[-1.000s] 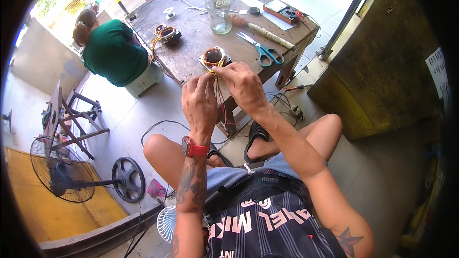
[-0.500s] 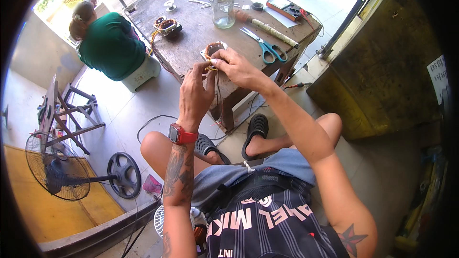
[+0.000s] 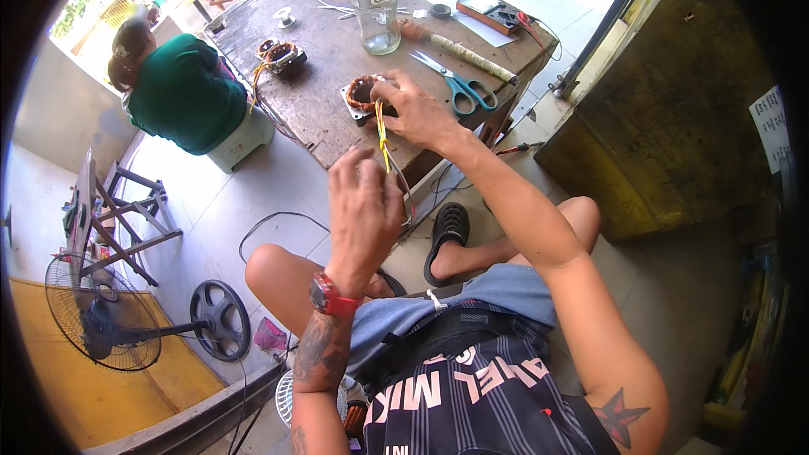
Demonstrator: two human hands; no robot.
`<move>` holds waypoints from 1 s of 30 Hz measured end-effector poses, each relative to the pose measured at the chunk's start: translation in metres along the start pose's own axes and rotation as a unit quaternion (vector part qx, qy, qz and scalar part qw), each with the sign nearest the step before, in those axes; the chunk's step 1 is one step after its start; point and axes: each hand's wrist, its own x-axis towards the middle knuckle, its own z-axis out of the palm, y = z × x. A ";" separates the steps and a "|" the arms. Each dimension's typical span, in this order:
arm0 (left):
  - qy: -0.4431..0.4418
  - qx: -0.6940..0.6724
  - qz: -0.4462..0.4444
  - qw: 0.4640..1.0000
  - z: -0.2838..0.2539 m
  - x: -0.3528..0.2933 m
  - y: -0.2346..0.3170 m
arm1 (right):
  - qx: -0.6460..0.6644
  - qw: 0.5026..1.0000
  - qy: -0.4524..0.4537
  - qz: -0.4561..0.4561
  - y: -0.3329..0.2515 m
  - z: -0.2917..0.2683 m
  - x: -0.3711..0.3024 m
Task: The person sits at a workbench and uses scissors to trim wires on small electrical components. They then connect the wires to a multimeter for testing. Finally, they move to a different area and dip the components into a container of liquid.
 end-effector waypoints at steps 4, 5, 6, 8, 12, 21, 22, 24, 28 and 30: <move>0.053 0.003 -0.048 0.997 -0.015 0.029 -0.016 | 0.098 0.995 -0.012 -0.004 0.009 -0.005 0.002; 0.044 0.021 -0.044 0.998 -0.013 0.040 -0.020 | 0.104 0.994 -0.020 -0.015 0.014 -0.010 0.002; 0.025 0.031 -0.026 0.999 -0.006 0.055 -0.025 | 0.110 0.993 -0.047 -0.003 0.019 -0.015 0.003; 0.001 0.028 0.015 1.000 0.012 0.079 -0.032 | 0.080 0.995 -0.046 -0.027 0.037 -0.035 0.004; -0.082 0.169 0.052 0.981 0.039 0.105 -0.054 | -0.044 0.996 0.015 0.078 0.102 -0.101 0.025; -0.180 0.219 0.023 0.959 0.054 0.153 -0.083 | -0.391 0.894 0.040 0.214 0.265 -0.159 0.112; -0.232 0.201 0.024 0.951 0.052 0.161 -0.087 | -0.407 0.881 -0.002 0.241 0.275 -0.157 0.119; -0.236 0.117 0.004 0.965 0.046 0.168 -0.095 | -0.310 0.911 -0.040 0.268 0.291 -0.161 0.131; -0.154 -0.254 -0.134 0.945 0.045 0.159 -0.115 | -0.289 0.914 0.026 0.285 0.303 -0.188 0.121; -0.113 -0.363 -0.153 0.912 0.049 0.153 -0.125 | -0.241 0.934 0.099 0.245 0.284 -0.221 0.108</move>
